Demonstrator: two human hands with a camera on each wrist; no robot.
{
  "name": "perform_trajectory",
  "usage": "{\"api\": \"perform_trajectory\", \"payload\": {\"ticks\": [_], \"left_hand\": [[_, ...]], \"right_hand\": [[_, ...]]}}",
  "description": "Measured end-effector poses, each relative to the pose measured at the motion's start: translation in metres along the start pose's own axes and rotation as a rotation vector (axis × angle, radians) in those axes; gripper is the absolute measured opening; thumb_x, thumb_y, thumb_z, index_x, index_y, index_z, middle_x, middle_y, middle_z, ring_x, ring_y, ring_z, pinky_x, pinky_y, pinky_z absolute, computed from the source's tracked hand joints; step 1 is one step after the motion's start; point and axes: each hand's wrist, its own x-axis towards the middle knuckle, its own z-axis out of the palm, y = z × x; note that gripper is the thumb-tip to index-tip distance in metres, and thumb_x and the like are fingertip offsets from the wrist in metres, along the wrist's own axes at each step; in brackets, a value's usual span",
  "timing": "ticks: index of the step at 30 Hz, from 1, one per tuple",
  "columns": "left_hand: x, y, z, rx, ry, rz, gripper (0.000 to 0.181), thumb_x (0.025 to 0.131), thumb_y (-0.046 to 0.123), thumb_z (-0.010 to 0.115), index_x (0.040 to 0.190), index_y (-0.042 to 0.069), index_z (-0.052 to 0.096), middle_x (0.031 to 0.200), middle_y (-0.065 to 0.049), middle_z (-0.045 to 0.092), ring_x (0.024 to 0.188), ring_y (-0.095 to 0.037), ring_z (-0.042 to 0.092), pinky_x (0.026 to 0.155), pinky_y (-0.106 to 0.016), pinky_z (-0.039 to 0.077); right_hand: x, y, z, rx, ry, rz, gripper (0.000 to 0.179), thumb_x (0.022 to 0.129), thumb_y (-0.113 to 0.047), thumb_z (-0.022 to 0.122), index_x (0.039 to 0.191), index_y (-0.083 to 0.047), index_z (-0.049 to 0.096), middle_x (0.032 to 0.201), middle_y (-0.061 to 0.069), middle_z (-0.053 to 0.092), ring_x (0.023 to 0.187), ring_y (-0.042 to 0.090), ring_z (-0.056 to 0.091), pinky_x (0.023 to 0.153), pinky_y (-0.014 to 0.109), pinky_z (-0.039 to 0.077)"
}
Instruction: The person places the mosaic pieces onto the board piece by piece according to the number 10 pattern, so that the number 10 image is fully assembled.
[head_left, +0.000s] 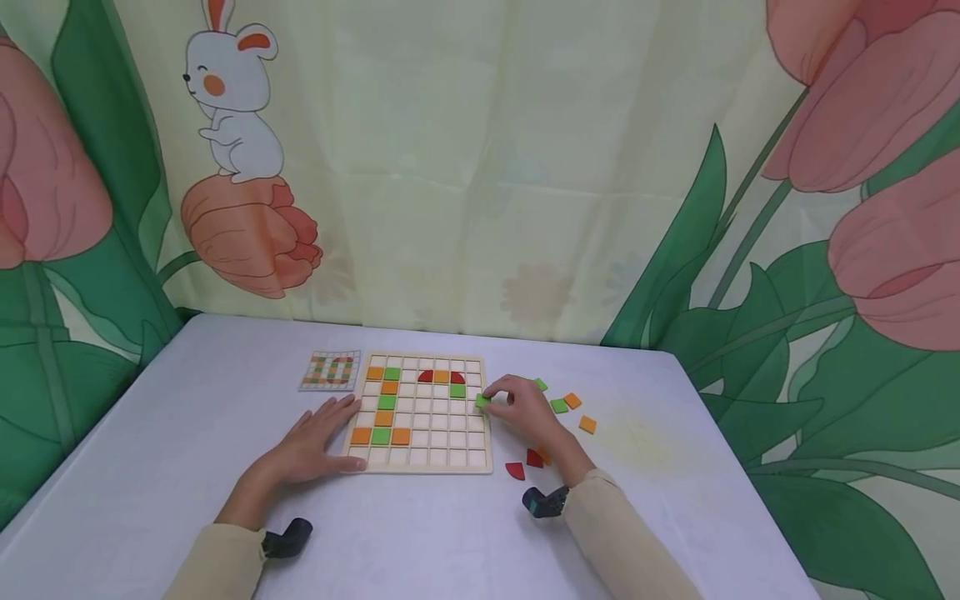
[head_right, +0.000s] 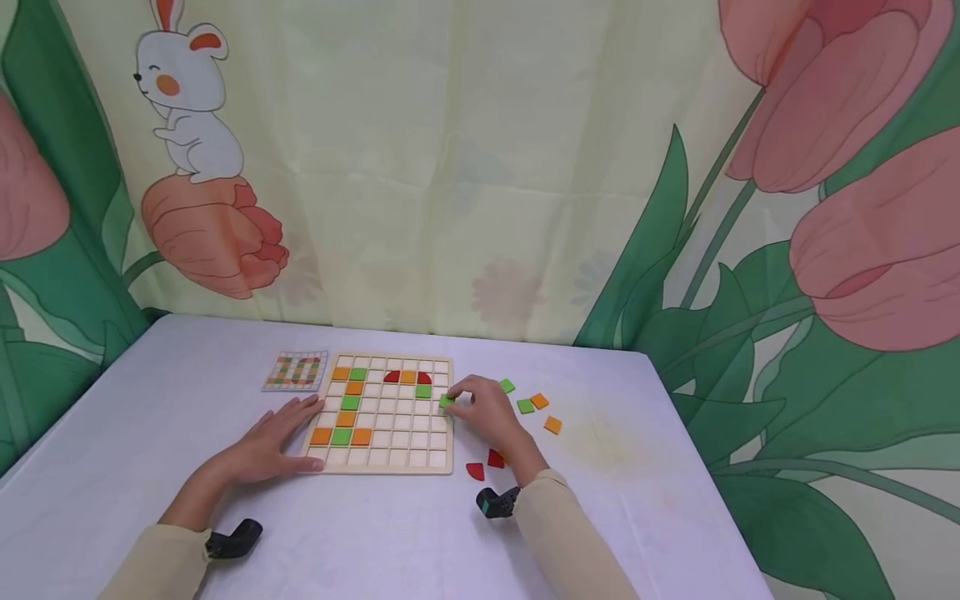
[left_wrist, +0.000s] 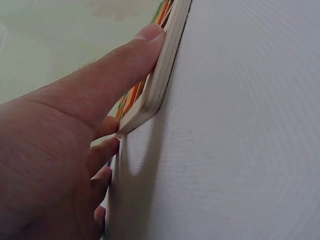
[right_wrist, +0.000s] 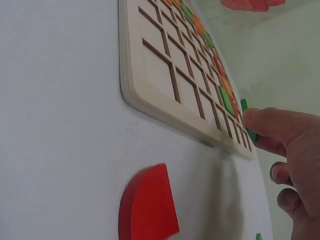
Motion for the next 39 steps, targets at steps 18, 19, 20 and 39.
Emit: {"api": "perform_trajectory", "payload": {"ticks": [18, 19, 20, 39], "left_hand": [[0.003, -0.003, 0.003, 0.006, 0.000, -0.010, 0.101, 0.073, 0.058, 0.075, 0.152, 0.013, 0.031, 0.160, -0.014, 0.024, 0.149, -0.040, 0.011, 0.119, -0.064, 0.005], [0.003, -0.002, 0.003, 0.005, 0.000, -0.011, 0.101, 0.073, 0.058, 0.075, 0.152, 0.013, 0.031, 0.160, -0.014, 0.024, 0.149, -0.040, 0.011, 0.119, -0.064, 0.005], [0.003, -0.002, 0.003, 0.004, -0.001, -0.012, 0.101, 0.073, 0.058, 0.075, 0.152, 0.013, 0.031, 0.160, -0.014, 0.024, 0.149, -0.040, 0.011, 0.119, -0.063, 0.005], [0.003, -0.004, 0.001, -0.004, -0.006, -0.021, 0.101, 0.073, 0.059, 0.074, 0.152, 0.014, 0.030, 0.161, -0.013, 0.023, 0.150, -0.039, 0.010, 0.120, -0.062, 0.004]], "right_hand": [[0.029, -0.028, 0.036, -0.024, -0.038, -0.126, 0.012, 0.084, -0.026, 0.077, 0.092, -0.017, 0.075, 0.098, -0.004, 0.069, 0.084, 0.015, 0.056, 0.073, 0.025, 0.048], [0.030, -0.029, 0.038, -0.024, -0.038, -0.127, 0.013, 0.083, -0.026, 0.077, 0.092, -0.017, 0.075, 0.099, -0.003, 0.070, 0.087, 0.014, 0.057, 0.076, 0.026, 0.050], [0.031, -0.030, 0.040, -0.020, -0.038, -0.130, 0.013, 0.083, -0.025, 0.077, 0.092, -0.016, 0.075, 0.100, -0.003, 0.070, 0.089, 0.014, 0.058, 0.078, 0.028, 0.051], [0.048, -0.055, 0.065, -0.113, 0.002, -0.172, 0.005, 0.084, -0.023, 0.076, 0.085, -0.018, 0.076, 0.109, -0.003, 0.072, 0.110, 0.018, 0.064, 0.095, 0.038, 0.053]]}}
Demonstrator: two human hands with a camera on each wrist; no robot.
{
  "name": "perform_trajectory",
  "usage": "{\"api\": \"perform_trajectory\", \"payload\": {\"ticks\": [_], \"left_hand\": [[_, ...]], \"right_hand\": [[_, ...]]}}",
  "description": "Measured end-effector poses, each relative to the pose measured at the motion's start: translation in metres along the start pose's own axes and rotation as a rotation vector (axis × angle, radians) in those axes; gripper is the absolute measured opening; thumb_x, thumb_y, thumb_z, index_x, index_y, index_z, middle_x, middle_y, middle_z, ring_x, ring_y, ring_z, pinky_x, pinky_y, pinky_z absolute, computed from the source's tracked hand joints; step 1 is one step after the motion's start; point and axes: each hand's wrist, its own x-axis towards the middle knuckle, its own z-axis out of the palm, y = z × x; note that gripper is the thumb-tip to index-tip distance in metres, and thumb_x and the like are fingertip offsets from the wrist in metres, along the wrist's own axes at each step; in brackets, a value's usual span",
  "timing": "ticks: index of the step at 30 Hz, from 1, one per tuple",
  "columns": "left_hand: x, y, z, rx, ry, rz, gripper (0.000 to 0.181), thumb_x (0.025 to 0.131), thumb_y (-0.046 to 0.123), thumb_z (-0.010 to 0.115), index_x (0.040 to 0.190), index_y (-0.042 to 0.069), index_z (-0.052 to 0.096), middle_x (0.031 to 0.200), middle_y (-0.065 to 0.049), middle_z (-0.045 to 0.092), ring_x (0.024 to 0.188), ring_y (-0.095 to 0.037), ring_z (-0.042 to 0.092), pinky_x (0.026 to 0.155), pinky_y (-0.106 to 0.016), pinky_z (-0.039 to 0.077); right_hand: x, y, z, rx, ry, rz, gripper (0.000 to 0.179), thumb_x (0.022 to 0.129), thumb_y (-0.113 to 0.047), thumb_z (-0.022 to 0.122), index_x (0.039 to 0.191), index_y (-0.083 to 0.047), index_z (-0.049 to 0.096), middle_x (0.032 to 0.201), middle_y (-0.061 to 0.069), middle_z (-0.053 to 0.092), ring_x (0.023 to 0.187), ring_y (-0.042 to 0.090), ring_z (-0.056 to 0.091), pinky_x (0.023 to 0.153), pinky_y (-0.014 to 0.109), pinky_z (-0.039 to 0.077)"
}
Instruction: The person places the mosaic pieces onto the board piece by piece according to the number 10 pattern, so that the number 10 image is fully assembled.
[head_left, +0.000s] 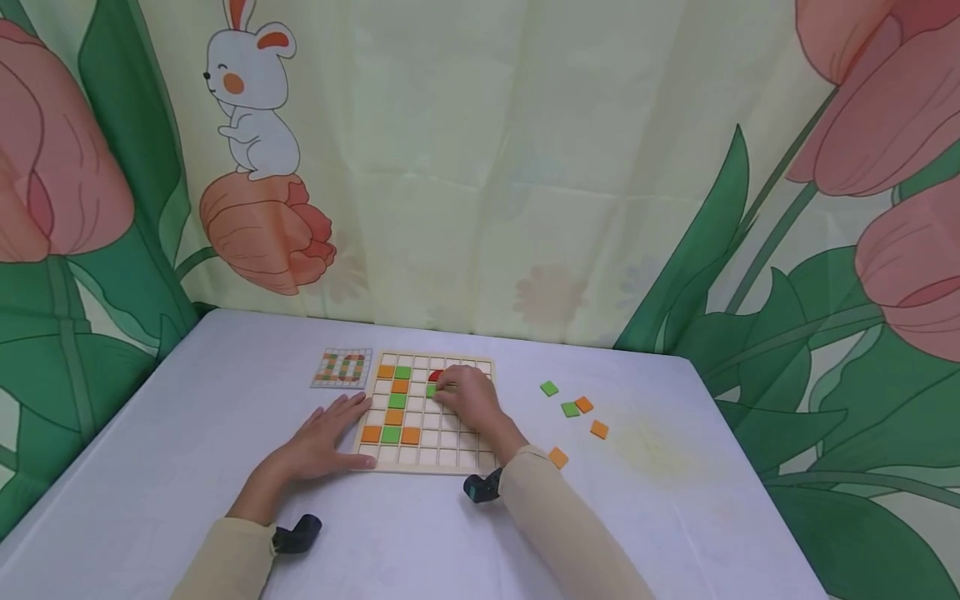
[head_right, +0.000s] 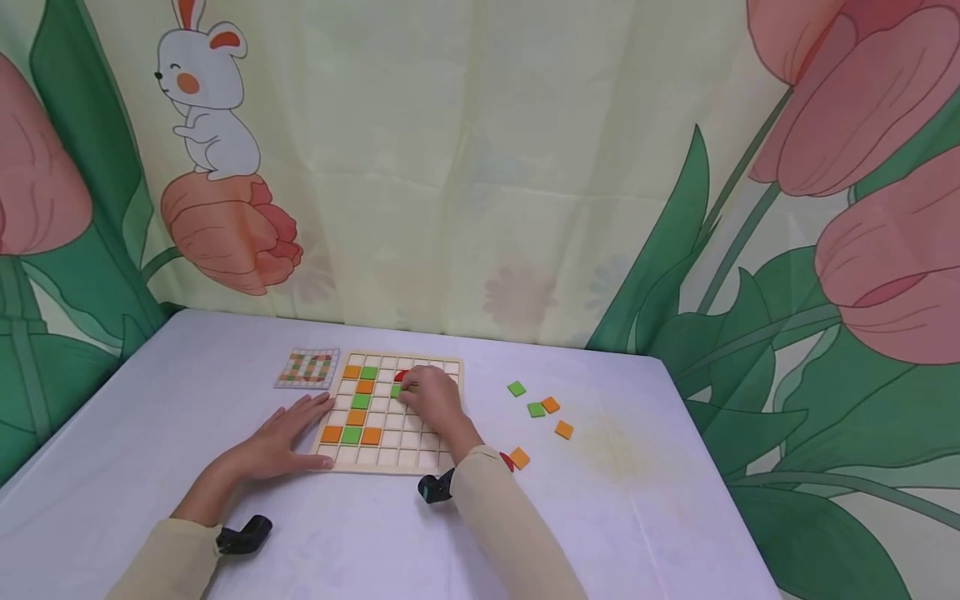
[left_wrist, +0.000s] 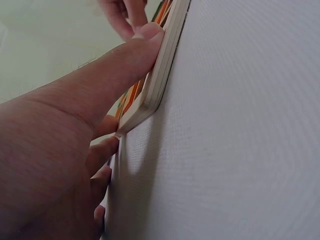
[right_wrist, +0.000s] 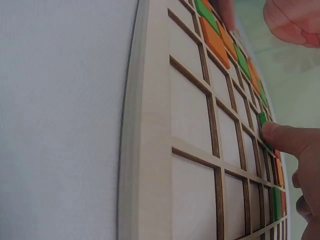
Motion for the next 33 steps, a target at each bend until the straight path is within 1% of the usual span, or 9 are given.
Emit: {"api": "perform_trajectory", "payload": {"ticks": [5, 9, 13, 16, 21, 25, 28, 33], "left_hand": [[0.001, 0.001, 0.000, -0.009, 0.002, 0.011, 0.100, 0.073, 0.058, 0.075, 0.152, 0.014, 0.031, 0.161, -0.013, 0.023, 0.150, -0.039, 0.010, 0.120, -0.062, 0.004], [0.002, 0.000, 0.002, -0.008, -0.005, 0.006, 0.101, 0.074, 0.058, 0.074, 0.152, 0.014, 0.030, 0.161, -0.013, 0.022, 0.150, -0.039, 0.009, 0.120, -0.062, 0.003], [0.002, -0.001, 0.004, 0.001, -0.009, -0.010, 0.102, 0.073, 0.060, 0.074, 0.153, 0.015, 0.029, 0.161, -0.012, 0.022, 0.150, -0.038, 0.009, 0.120, -0.061, 0.003], [0.002, -0.001, 0.004, 0.006, -0.003, -0.007, 0.102, 0.073, 0.059, 0.074, 0.153, 0.014, 0.029, 0.161, -0.012, 0.022, 0.150, -0.038, 0.009, 0.120, -0.061, 0.004], [0.002, -0.002, 0.004, 0.004, 0.003, -0.005, 0.102, 0.073, 0.060, 0.074, 0.153, 0.014, 0.029, 0.161, -0.012, 0.022, 0.150, -0.038, 0.009, 0.120, -0.061, 0.003], [0.002, -0.003, 0.003, 0.005, 0.008, 0.000, 0.102, 0.072, 0.060, 0.074, 0.152, 0.014, 0.030, 0.161, -0.014, 0.022, 0.149, -0.040, 0.009, 0.120, -0.062, 0.003], [0.002, -0.003, 0.003, 0.002, 0.007, -0.008, 0.102, 0.072, 0.060, 0.074, 0.153, 0.014, 0.030, 0.161, -0.013, 0.022, 0.150, -0.039, 0.009, 0.120, -0.061, 0.003], [0.002, -0.002, 0.004, 0.003, 0.006, -0.002, 0.102, 0.073, 0.059, 0.074, 0.152, 0.013, 0.030, 0.161, -0.014, 0.022, 0.150, -0.039, 0.009, 0.120, -0.061, 0.003]], "right_hand": [[0.001, -0.002, -0.002, 0.001, 0.005, 0.029, 0.005, 0.084, -0.022, 0.076, 0.086, -0.017, 0.077, 0.113, -0.001, 0.069, 0.109, 0.020, 0.063, 0.093, 0.039, 0.053], [0.000, 0.000, -0.002, 0.006, -0.009, 0.048, 0.005, 0.085, -0.023, 0.075, 0.086, -0.018, 0.077, 0.112, -0.001, 0.067, 0.105, 0.020, 0.063, 0.090, 0.038, 0.053], [-0.005, 0.000, -0.005, 0.040, -0.049, 0.055, 0.006, 0.085, -0.023, 0.074, 0.089, -0.018, 0.076, 0.108, -0.002, 0.066, 0.105, 0.019, 0.061, 0.092, 0.038, 0.052], [-0.010, 0.000, -0.010, 0.067, -0.076, 0.066, 0.008, 0.085, -0.023, 0.074, 0.091, -0.017, 0.075, 0.105, -0.002, 0.066, 0.105, 0.020, 0.060, 0.094, 0.040, 0.051], [-0.019, 0.006, -0.019, 0.069, -0.087, 0.095, 0.012, 0.086, -0.025, 0.073, 0.095, -0.018, 0.075, 0.104, -0.004, 0.066, 0.105, 0.018, 0.059, 0.095, 0.039, 0.051], [-0.028, 0.013, -0.027, 0.099, -0.093, 0.139, 0.011, 0.087, -0.027, 0.073, 0.095, -0.020, 0.074, 0.101, -0.006, 0.065, 0.096, 0.017, 0.057, 0.083, 0.034, 0.052], [-0.036, 0.019, -0.035, 0.122, -0.094, 0.179, 0.010, 0.087, -0.027, 0.072, 0.095, -0.021, 0.074, 0.097, -0.007, 0.064, 0.088, 0.017, 0.054, 0.073, 0.029, 0.049], [-0.051, 0.032, -0.049, 0.114, -0.069, 0.247, 0.014, 0.086, -0.028, 0.074, 0.098, -0.022, 0.074, 0.099, -0.006, 0.065, 0.090, 0.017, 0.053, 0.073, 0.026, 0.049]]}}
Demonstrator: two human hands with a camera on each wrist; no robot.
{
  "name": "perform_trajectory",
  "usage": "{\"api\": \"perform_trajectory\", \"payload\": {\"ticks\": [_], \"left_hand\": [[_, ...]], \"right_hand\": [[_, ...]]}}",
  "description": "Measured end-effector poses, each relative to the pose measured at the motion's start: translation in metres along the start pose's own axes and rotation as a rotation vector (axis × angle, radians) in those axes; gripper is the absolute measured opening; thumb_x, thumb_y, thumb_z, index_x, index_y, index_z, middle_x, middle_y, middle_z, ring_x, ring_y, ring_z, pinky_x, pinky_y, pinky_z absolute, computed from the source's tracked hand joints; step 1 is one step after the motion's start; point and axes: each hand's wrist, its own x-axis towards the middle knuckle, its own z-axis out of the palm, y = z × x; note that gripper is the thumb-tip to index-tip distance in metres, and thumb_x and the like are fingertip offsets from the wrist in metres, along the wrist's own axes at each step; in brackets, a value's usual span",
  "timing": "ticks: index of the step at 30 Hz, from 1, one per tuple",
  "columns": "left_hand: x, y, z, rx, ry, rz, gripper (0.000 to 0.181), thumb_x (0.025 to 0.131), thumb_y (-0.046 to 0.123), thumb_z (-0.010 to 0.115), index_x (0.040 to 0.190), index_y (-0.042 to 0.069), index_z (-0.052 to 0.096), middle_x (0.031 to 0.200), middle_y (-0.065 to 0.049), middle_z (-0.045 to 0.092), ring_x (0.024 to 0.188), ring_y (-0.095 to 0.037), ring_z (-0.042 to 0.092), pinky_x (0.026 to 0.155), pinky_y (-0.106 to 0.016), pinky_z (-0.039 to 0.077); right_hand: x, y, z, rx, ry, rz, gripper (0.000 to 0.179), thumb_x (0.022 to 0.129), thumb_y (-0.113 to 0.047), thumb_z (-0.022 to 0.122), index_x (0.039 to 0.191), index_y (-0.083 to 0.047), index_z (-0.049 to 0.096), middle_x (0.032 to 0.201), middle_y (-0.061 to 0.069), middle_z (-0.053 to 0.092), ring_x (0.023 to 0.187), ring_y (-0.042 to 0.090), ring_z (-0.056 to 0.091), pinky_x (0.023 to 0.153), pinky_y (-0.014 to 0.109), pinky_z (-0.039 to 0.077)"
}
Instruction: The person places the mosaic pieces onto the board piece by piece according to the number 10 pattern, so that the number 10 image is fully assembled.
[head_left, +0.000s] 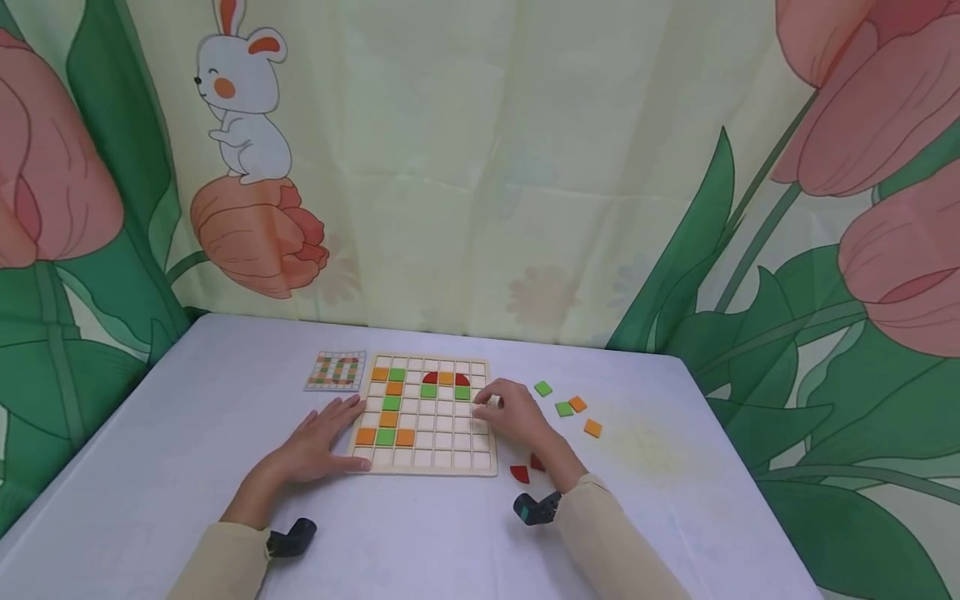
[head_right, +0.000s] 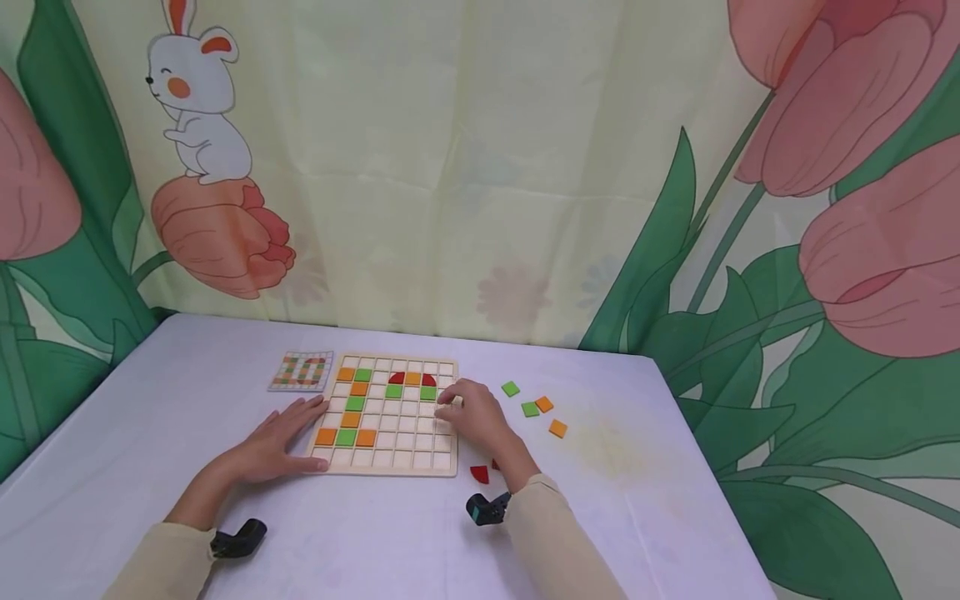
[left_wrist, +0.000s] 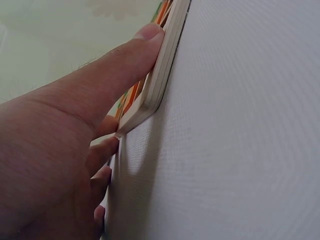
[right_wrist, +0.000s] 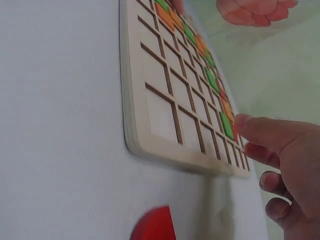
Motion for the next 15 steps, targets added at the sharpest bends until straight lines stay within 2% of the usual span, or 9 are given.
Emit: {"api": "perform_trajectory", "payload": {"ticks": [6, 15], "left_hand": [[0.000, -0.001, 0.000, 0.017, 0.003, 0.007, 0.103, 0.072, 0.060, 0.075, 0.152, 0.013, 0.030, 0.161, -0.014, 0.023, 0.149, -0.040, 0.010, 0.119, -0.062, 0.004], [0.001, -0.002, 0.002, 0.004, 0.002, 0.002, 0.105, 0.071, 0.061, 0.075, 0.153, 0.014, 0.029, 0.161, -0.014, 0.023, 0.149, -0.040, 0.009, 0.119, -0.063, 0.003]], "right_hand": [[-0.018, 0.024, -0.022, -0.024, 0.074, 0.062, 0.017, 0.084, -0.024, 0.076, 0.101, -0.021, 0.074, 0.101, -0.004, 0.066, 0.089, 0.017, 0.052, 0.071, 0.023, 0.050], [-0.041, 0.062, -0.056, -0.037, 0.162, 0.080, 0.021, 0.082, -0.017, 0.078, 0.101, -0.012, 0.073, 0.099, 0.004, 0.067, 0.081, 0.018, 0.049, 0.064, 0.021, 0.045]]}}
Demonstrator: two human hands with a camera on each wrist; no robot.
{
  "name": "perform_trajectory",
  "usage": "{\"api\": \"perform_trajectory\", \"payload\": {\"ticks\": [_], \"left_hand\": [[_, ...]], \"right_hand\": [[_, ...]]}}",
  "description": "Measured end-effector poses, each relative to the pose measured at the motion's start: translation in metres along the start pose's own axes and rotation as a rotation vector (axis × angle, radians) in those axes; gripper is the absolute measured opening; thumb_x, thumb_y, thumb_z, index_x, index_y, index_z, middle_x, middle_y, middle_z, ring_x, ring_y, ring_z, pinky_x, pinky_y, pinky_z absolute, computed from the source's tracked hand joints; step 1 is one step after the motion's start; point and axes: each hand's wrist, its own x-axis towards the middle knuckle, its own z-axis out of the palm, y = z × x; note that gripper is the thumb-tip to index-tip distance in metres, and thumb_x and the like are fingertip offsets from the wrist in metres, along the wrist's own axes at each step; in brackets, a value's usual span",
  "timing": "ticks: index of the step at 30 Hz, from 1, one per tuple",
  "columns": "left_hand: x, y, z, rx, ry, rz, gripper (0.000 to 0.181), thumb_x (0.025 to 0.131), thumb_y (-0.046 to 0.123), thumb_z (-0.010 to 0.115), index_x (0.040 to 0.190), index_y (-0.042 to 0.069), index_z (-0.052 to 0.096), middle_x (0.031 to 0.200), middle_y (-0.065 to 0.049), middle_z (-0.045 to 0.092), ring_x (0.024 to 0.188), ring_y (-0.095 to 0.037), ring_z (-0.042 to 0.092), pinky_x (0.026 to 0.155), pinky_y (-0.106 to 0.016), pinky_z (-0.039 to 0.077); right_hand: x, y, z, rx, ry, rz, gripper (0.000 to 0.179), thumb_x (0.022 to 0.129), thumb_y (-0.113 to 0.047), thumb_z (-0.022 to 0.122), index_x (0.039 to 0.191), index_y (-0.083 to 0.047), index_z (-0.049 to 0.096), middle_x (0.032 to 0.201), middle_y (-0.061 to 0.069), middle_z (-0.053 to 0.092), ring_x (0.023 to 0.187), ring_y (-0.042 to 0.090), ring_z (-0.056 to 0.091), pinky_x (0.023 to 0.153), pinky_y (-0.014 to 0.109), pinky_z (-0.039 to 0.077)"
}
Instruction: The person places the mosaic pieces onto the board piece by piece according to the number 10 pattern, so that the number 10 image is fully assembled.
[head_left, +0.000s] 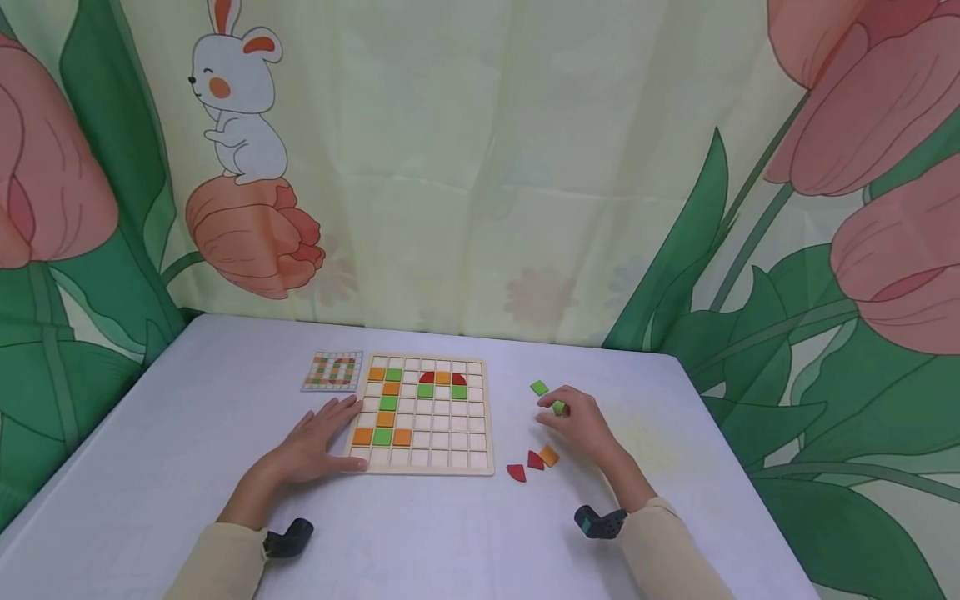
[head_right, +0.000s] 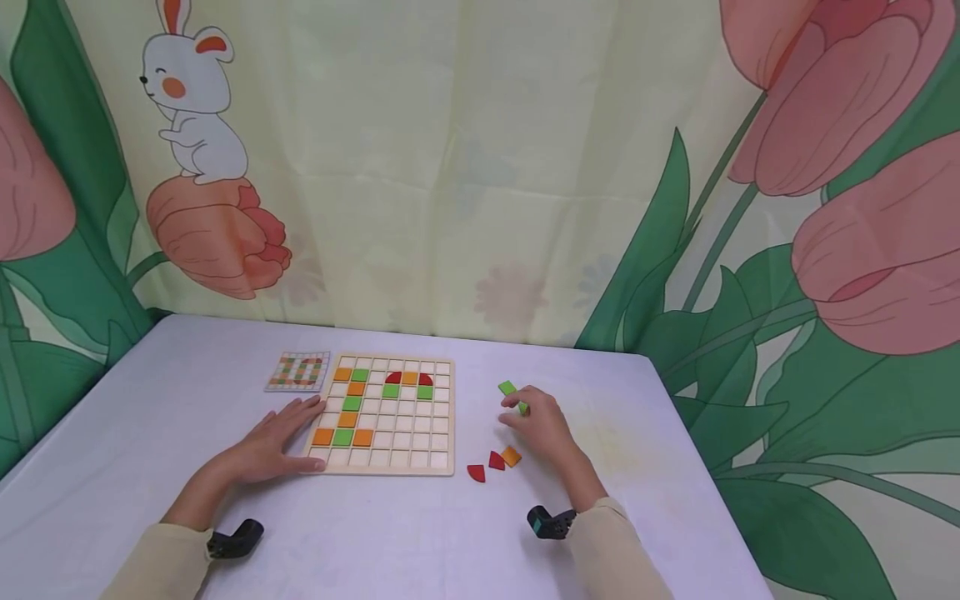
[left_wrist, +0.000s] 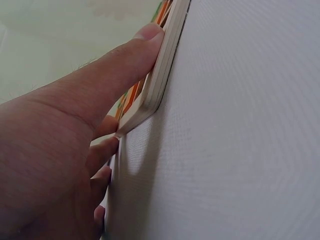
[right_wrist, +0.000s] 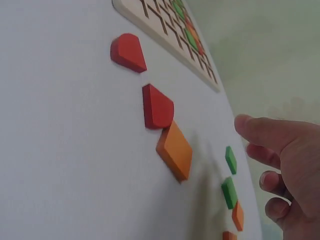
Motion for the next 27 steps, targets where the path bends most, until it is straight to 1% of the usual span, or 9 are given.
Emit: {"api": "perform_trajectory", "payload": {"ticks": [6, 10, 16, 18, 20, 23, 24, 27], "left_hand": [[-0.001, 0.001, -0.001, -0.003, 0.000, -0.005, 0.104, 0.071, 0.060, 0.075, 0.153, 0.014, 0.029, 0.161, -0.014, 0.023, 0.149, -0.040, 0.009, 0.119, -0.063, 0.003], [-0.001, 0.002, -0.001, -0.006, 0.000, -0.010, 0.104, 0.071, 0.059, 0.075, 0.153, 0.014, 0.029, 0.161, -0.013, 0.022, 0.149, -0.040, 0.009, 0.119, -0.063, 0.003], [-0.003, 0.004, -0.003, -0.002, -0.003, -0.008, 0.103, 0.072, 0.059, 0.075, 0.153, 0.014, 0.029, 0.161, -0.014, 0.022, 0.149, -0.040, 0.009, 0.120, -0.062, 0.003], [-0.003, 0.004, -0.003, -0.002, -0.003, -0.003, 0.103, 0.072, 0.059, 0.075, 0.153, 0.013, 0.029, 0.161, -0.014, 0.022, 0.149, -0.040, 0.010, 0.119, -0.063, 0.004], [-0.002, 0.004, -0.002, -0.003, -0.002, -0.003, 0.103, 0.073, 0.059, 0.075, 0.153, 0.014, 0.029, 0.161, -0.014, 0.022, 0.149, -0.040, 0.010, 0.119, -0.063, 0.003], [-0.002, 0.004, -0.003, -0.003, 0.001, 0.003, 0.103, 0.072, 0.059, 0.075, 0.152, 0.013, 0.029, 0.161, -0.015, 0.023, 0.149, -0.041, 0.010, 0.119, -0.064, 0.004], [-0.002, 0.003, -0.002, -0.003, 0.001, 0.000, 0.103, 0.072, 0.059, 0.075, 0.153, 0.014, 0.029, 0.161, -0.014, 0.023, 0.149, -0.040, 0.010, 0.119, -0.063, 0.004], [-0.002, 0.003, -0.002, -0.004, 0.003, 0.003, 0.103, 0.072, 0.059, 0.075, 0.152, 0.014, 0.029, 0.161, -0.014, 0.023, 0.149, -0.040, 0.010, 0.119, -0.063, 0.004]], "right_hand": [[-0.005, 0.023, -0.016, -0.018, 0.013, 0.013, 0.024, 0.082, -0.017, 0.077, 0.105, -0.010, 0.073, 0.107, 0.008, 0.067, 0.081, 0.019, 0.050, 0.065, 0.021, 0.044], [-0.009, 0.039, -0.020, -0.032, 0.015, 0.049, 0.024, 0.083, -0.018, 0.076, 0.106, -0.011, 0.072, 0.112, 0.009, 0.065, 0.082, 0.019, 0.050, 0.066, 0.021, 0.046], [-0.015, 0.054, -0.025, -0.065, 0.017, 0.085, 0.026, 0.085, -0.016, 0.074, 0.110, -0.011, 0.071, 0.120, 0.012, 0.060, 0.090, 0.021, 0.052, 0.072, 0.022, 0.049], [-0.016, 0.058, -0.025, -0.072, 0.016, 0.114, 0.028, 0.085, -0.015, 0.074, 0.112, -0.011, 0.070, 0.121, 0.012, 0.060, 0.094, 0.023, 0.052, 0.076, 0.027, 0.052], [-0.017, 0.061, -0.025, -0.083, 0.014, 0.137, 0.029, 0.085, -0.013, 0.073, 0.114, -0.009, 0.068, 0.120, 0.013, 0.060, 0.099, 0.025, 0.054, 0.083, 0.034, 0.054], [-0.018, 0.063, -0.024, -0.090, 0.017, 0.158, 0.031, 0.085, -0.011, 0.072, 0.115, -0.008, 0.067, 0.118, 0.013, 0.062, 0.105, 0.028, 0.055, 0.094, 0.045, 0.053], [-0.018, 0.064, -0.024, -0.096, 0.018, 0.155, 0.031, 0.085, -0.010, 0.072, 0.115, -0.007, 0.067, 0.117, 0.014, 0.063, 0.107, 0.028, 0.055, 0.095, 0.047, 0.052], [-0.019, 0.066, -0.023, -0.095, 0.024, 0.148, 0.030, 0.085, -0.012, 0.072, 0.114, -0.008, 0.067, 0.117, 0.014, 0.064, 0.108, 0.029, 0.056, 0.097, 0.048, 0.052]]}}
